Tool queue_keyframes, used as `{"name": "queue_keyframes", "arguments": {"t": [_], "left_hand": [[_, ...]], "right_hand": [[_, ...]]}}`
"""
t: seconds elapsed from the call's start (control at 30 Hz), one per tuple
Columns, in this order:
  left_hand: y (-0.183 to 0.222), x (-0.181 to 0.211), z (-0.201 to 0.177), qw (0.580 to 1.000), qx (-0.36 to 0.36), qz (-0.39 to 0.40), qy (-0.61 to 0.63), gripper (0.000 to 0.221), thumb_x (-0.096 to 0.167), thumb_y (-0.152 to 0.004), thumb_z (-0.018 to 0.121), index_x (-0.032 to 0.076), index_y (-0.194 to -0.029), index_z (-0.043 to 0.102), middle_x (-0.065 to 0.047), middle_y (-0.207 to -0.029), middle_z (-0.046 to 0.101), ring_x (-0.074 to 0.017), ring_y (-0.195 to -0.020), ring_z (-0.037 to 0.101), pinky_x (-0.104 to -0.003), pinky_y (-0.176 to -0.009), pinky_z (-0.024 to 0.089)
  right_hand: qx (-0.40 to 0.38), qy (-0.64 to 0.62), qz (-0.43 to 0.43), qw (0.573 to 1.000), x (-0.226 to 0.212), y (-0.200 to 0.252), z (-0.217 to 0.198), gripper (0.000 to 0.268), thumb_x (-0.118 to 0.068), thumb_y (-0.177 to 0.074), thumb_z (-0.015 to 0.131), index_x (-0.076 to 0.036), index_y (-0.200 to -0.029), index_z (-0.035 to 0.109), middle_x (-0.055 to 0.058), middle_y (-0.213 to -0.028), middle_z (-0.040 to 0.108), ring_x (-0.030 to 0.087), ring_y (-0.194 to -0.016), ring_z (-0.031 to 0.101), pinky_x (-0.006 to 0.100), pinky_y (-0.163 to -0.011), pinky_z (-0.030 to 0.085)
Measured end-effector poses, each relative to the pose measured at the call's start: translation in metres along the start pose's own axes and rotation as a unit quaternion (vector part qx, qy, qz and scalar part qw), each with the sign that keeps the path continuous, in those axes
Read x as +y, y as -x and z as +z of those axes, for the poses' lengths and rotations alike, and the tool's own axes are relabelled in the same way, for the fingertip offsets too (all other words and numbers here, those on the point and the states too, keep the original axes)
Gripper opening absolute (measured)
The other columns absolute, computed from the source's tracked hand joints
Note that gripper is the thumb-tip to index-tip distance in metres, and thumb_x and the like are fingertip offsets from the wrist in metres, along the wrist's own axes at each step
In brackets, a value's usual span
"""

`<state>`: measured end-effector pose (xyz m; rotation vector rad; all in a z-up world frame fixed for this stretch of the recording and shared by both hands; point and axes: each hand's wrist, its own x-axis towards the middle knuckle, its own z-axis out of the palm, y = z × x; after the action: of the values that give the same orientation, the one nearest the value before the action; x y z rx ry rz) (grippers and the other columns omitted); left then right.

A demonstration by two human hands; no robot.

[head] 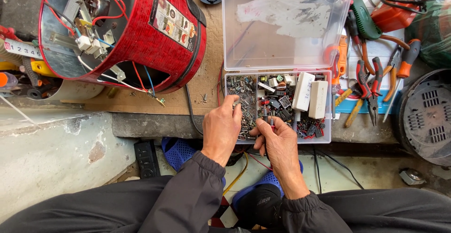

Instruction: Testing and repairing electronic components and circuit boards using a multimeter and manual manipulation of wires.

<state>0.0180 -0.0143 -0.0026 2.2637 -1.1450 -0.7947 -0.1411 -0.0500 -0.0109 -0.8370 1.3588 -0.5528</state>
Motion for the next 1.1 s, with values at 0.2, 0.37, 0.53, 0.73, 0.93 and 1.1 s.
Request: {"name": "queue_keyframes", "arguments": {"t": [0.2, 0.37, 0.53, 0.73, 0.93, 1.1], "left_hand": [[-0.012, -0.006, 0.006, 0.998, -0.033, 0.001, -0.062, 0.025, 0.017, -0.110, 0.066, 0.012, -0.134, 0.071, -0.020, -0.078, 0.082, -0.0347, -0.079, 0.085, -0.047, -0.077, 0.066], [-0.018, -0.005, 0.014, 0.998, -0.032, -0.007, -0.061, 0.025, 0.022, -0.109, 0.070, 0.010, -0.131, 0.069, -0.023, -0.078, 0.081, -0.0366, -0.079, 0.085, -0.048, -0.078, 0.067], [-0.018, -0.004, 0.026, 0.997, -0.028, -0.016, -0.072, 0.025, 0.025, -0.108, 0.070, 0.009, -0.127, 0.065, -0.027, -0.077, 0.080, -0.0431, -0.083, 0.085, -0.052, -0.078, 0.065], [-0.018, -0.002, 0.024, 0.995, -0.041, -0.076, -0.042, 0.028, 0.026, -0.103, 0.073, 0.016, -0.128, 0.063, -0.034, -0.090, 0.080, -0.0527, -0.099, 0.081, -0.059, -0.087, 0.063], [-0.021, -0.005, 0.027, 0.994, -0.054, -0.095, -0.017, 0.029, 0.024, -0.100, 0.071, 0.017, -0.127, 0.063, -0.033, -0.091, 0.080, -0.0550, -0.100, 0.080, -0.061, -0.087, 0.063], [-0.017, 0.008, 0.015, 0.994, -0.052, -0.098, 0.009, 0.025, 0.024, -0.102, 0.068, 0.015, -0.125, 0.063, -0.032, -0.086, 0.080, -0.0513, -0.097, 0.082, -0.056, -0.087, 0.063]], "right_hand": [[0.000, -0.005, -0.002, 1.000, 0.004, -0.001, 0.000, 0.019, -0.012, -0.103, 0.074, 0.006, -0.111, 0.074, 0.027, -0.081, 0.079, 0.020, -0.043, 0.066, 0.024, -0.029, 0.047], [0.000, -0.001, -0.012, 1.000, 0.001, 0.002, 0.001, 0.019, -0.012, -0.104, 0.073, 0.006, -0.109, 0.074, 0.027, -0.080, 0.080, 0.020, -0.040, 0.064, 0.024, -0.029, 0.046], [0.004, -0.005, -0.011, 1.000, 0.001, 0.003, 0.002, 0.018, -0.012, -0.103, 0.073, 0.006, -0.108, 0.075, 0.026, -0.078, 0.080, 0.019, -0.038, 0.063, 0.024, -0.029, 0.046], [0.002, 0.007, -0.006, 1.000, -0.002, 0.004, 0.003, 0.019, -0.013, -0.103, 0.074, 0.006, -0.108, 0.075, 0.025, -0.078, 0.080, 0.019, -0.037, 0.061, 0.024, -0.030, 0.047], [0.003, 0.019, -0.004, 1.000, -0.003, 0.005, 0.003, 0.019, -0.014, -0.103, 0.074, 0.005, -0.107, 0.076, 0.025, -0.077, 0.080, 0.019, -0.036, 0.061, 0.025, -0.030, 0.047], [0.005, 0.028, -0.008, 1.000, -0.004, 0.005, 0.004, 0.020, -0.014, -0.103, 0.075, 0.005, -0.108, 0.077, 0.025, -0.076, 0.079, 0.018, -0.034, 0.059, 0.025, -0.031, 0.046]]}}
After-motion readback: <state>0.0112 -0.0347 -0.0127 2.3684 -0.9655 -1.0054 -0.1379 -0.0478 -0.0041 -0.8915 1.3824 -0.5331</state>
